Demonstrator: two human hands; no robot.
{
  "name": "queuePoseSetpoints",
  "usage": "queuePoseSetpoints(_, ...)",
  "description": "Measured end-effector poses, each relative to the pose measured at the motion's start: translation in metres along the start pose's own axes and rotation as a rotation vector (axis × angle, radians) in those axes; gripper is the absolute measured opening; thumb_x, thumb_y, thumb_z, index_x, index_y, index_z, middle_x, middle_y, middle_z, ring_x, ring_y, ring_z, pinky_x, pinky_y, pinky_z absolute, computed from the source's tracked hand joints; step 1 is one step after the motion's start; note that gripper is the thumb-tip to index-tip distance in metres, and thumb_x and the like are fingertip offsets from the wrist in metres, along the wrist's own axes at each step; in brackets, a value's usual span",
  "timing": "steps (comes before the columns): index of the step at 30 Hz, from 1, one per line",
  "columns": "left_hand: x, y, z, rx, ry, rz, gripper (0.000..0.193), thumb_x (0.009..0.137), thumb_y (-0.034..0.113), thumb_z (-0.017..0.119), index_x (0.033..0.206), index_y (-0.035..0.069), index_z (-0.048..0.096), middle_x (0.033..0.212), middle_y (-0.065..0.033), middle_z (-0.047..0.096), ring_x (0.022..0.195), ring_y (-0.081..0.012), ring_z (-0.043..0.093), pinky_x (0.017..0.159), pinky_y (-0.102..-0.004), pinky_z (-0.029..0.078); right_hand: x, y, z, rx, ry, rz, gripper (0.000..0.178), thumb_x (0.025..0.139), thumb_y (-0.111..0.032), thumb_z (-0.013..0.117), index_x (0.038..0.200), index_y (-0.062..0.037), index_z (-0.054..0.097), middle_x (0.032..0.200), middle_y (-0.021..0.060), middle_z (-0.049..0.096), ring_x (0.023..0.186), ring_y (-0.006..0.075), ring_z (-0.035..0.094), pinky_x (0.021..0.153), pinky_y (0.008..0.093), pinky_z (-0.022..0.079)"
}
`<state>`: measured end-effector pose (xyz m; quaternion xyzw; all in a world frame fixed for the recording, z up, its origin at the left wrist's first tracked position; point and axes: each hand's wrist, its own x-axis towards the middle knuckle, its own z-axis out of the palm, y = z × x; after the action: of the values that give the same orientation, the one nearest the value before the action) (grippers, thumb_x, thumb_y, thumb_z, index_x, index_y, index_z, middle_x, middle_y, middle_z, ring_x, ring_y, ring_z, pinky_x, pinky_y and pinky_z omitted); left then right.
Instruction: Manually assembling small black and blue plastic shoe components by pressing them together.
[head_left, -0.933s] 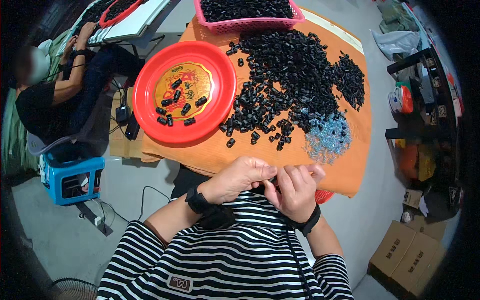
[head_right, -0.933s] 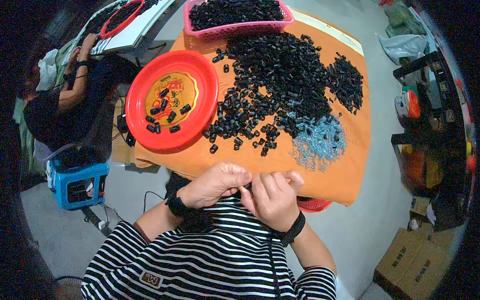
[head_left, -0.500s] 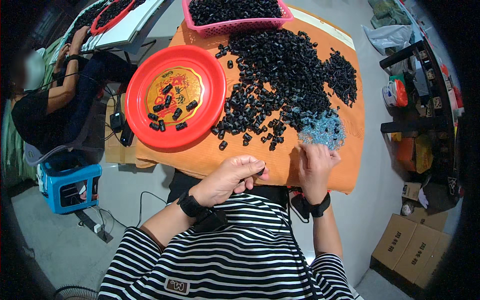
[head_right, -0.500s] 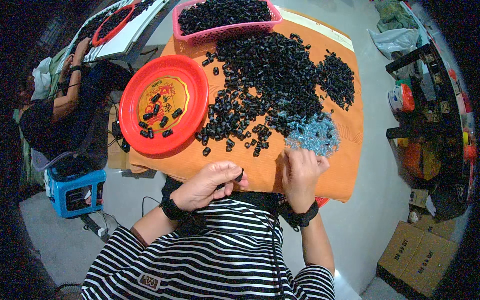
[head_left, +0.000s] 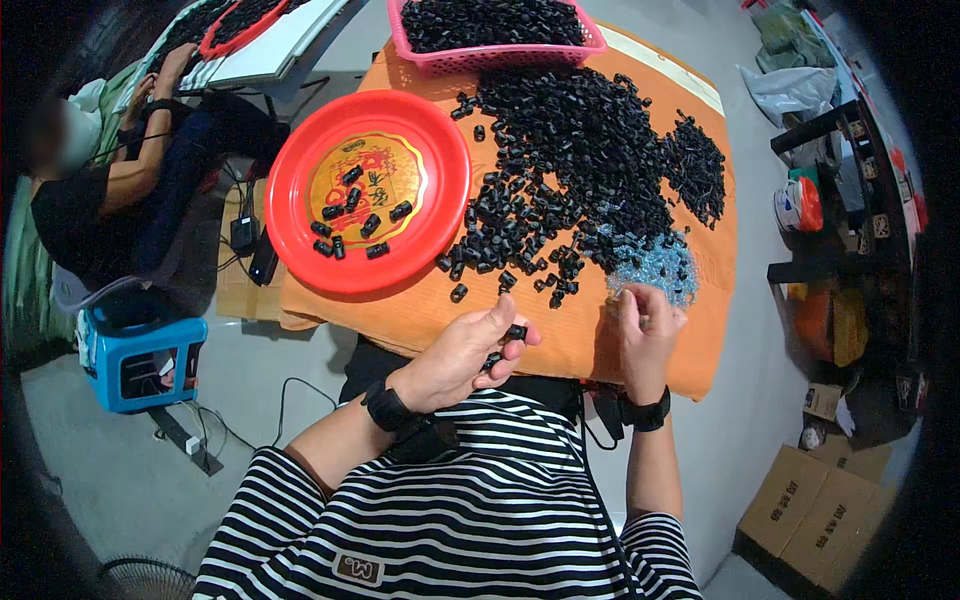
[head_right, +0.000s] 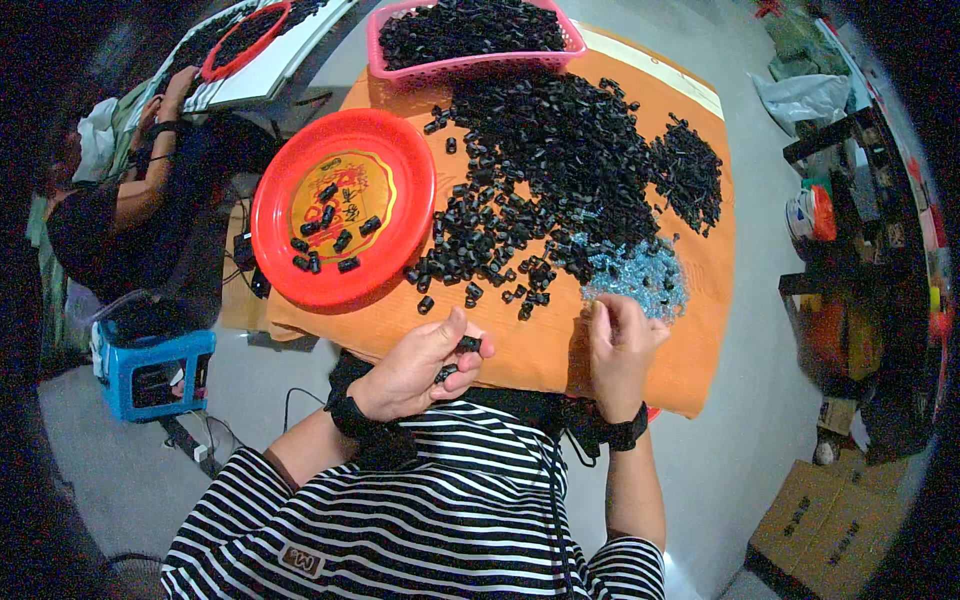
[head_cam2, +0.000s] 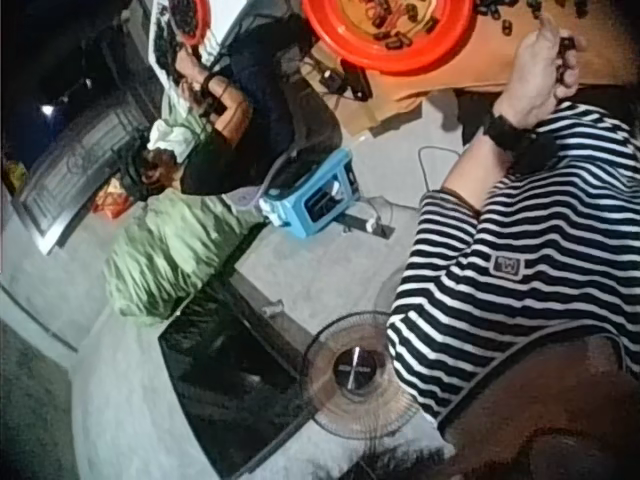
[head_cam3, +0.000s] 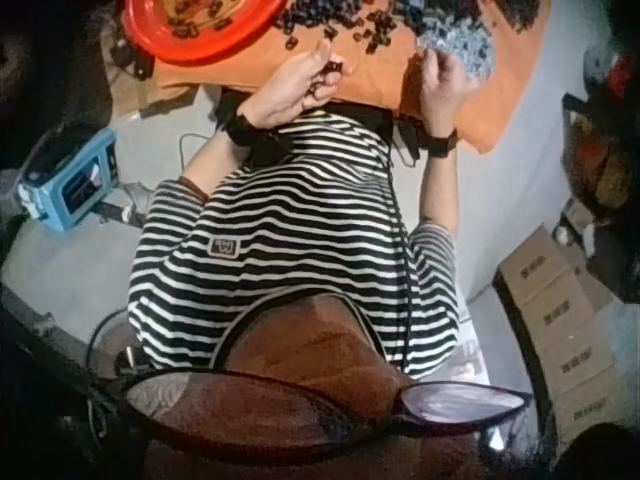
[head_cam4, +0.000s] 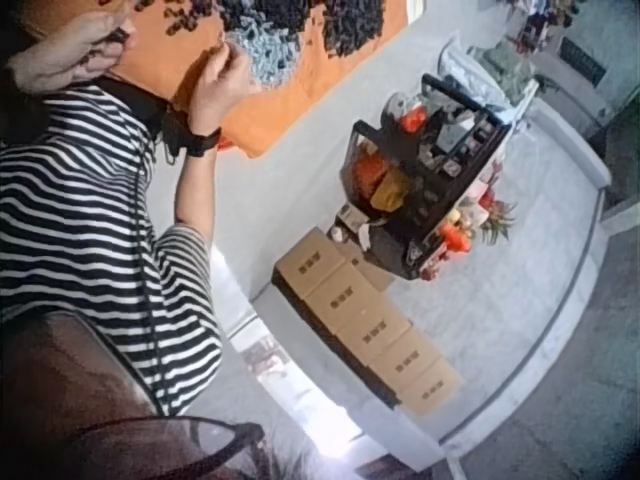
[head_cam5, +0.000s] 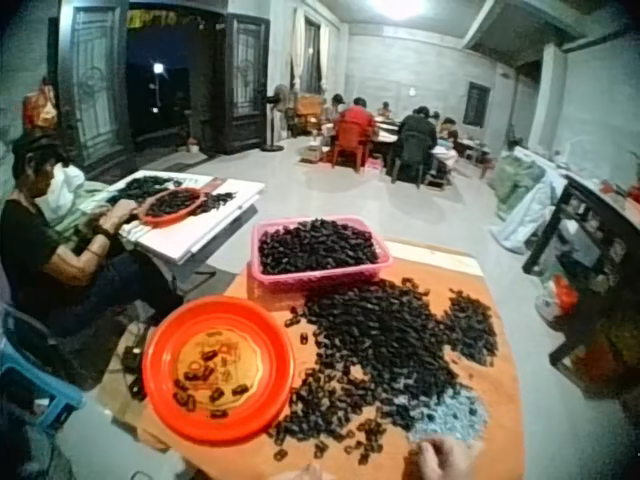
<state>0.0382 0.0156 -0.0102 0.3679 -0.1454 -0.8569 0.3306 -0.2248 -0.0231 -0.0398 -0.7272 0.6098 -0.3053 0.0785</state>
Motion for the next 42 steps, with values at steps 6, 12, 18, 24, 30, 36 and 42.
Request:
queuePoseSetpoints(6,-0.005,0.011,-0.006,-0.096,0.004,0.016,0.057,0.107,0.054,0.039,0.112,0.000,0.057,0.078,0.0016,0.048,0.053,-0.0050,0.040,0.042,-0.0189,0.030,0.006,-0.006,0.000,0.072,0.007,-0.037,0.014,0.094,-0.005,0.068,0.107,-0.0087,0.070,0.094,0.0028,0.069,0.089,0.0170,0.062,0.090,0.0343,0.032)
queuePoseSetpoints(12,-0.022,0.052,-0.032,0.633,0.556,0.742,0.021,0.102,0.019,0.063,0.114,0.002,0.064,0.089,-0.0003,0.061,0.070,-0.0067,0.053,0.062,-0.0207,0.043,0.006,-0.018,-0.010,-0.012,0.026,-0.092,0.009,0.094,-0.007,0.068,0.103,-0.0085,0.070,0.091,0.0006,0.066,0.090,0.0163,0.060,0.095,0.0348,0.033)
queuePoseSetpoints(18,-0.012,0.068,-0.033,1.747,1.272,1.132,0.041,0.083,0.014,0.078,0.118,-0.002,0.066,0.108,-0.0161,0.066,0.111,-0.0378,0.056,0.097,-0.0439,0.045,0.000,-0.015,-0.006,-0.026,0.044,-0.085,0.010,0.094,-0.008,0.069,0.103,-0.0089,0.070,0.091,0.0007,0.065,0.093,0.0165,0.060,0.096,0.0354,0.032)
queuePoseSetpoints(24,0.004,0.028,-0.020,1.725,0.659,0.907,0.009,0.085,0.009,0.071,0.091,0.004,0.066,0.090,-0.0117,0.064,0.089,-0.0294,0.061,0.079,-0.0432,0.050,-0.001,-0.016,-0.005,-0.003,0.029,-0.097,0.009,0.094,-0.009,0.070,0.103,-0.0091,0.070,0.092,0.0016,0.065,0.095,0.0174,0.060,0.096,0.0354,0.031)
queuePoseSetpoints(30,0.019,0.000,-0.006,1.729,0.559,0.840,0.012,0.086,0.009,0.070,0.092,0.003,0.061,0.088,-0.0139,0.058,0.087,-0.0328,0.060,0.076,-0.0435,0.051,-0.005,-0.016,-0.002,0.023,0.036,-0.070,0.010,0.094,-0.009,0.071,0.104,-0.0089,0.070,0.094,0.0023,0.066,0.096,0.0178,0.060,0.096,0.0347,0.032)
queuePoseSetpoints(36,0.027,-0.001,-0.001,1.606,0.581,0.953,0.015,0.086,0.008,0.070,0.099,0.004,0.062,0.088,-0.0130,0.056,0.089,-0.0328,0.059,0.076,-0.0414,0.052,-0.007,-0.018,-0.002,0.058,0.067,-0.079,0.018,0.089,-0.004,0.074,0.105,-0.0095,0.071,0.093,0.0031,0.068,0.094,0.0177,0.062,0.093,0.0353,0.032)
queuePoseSetpoints(42,0.034,0.002,-0.009,1.696,0.605,0.923,0.019,0.085,0.005,0.069,0.103,0.006,0.063,0.093,-0.0122,0.056,0.091,-0.0321,0.059,0.076,-0.0410,0.051,-0.009,-0.023,-0.002,0.090,0.053,-0.057,0.018,0.088,-0.004,0.075,0.105,-0.0091,0.072,0.094,0.0039,0.069,0.094,0.0177,0.063,0.092,0.0349,0.033)
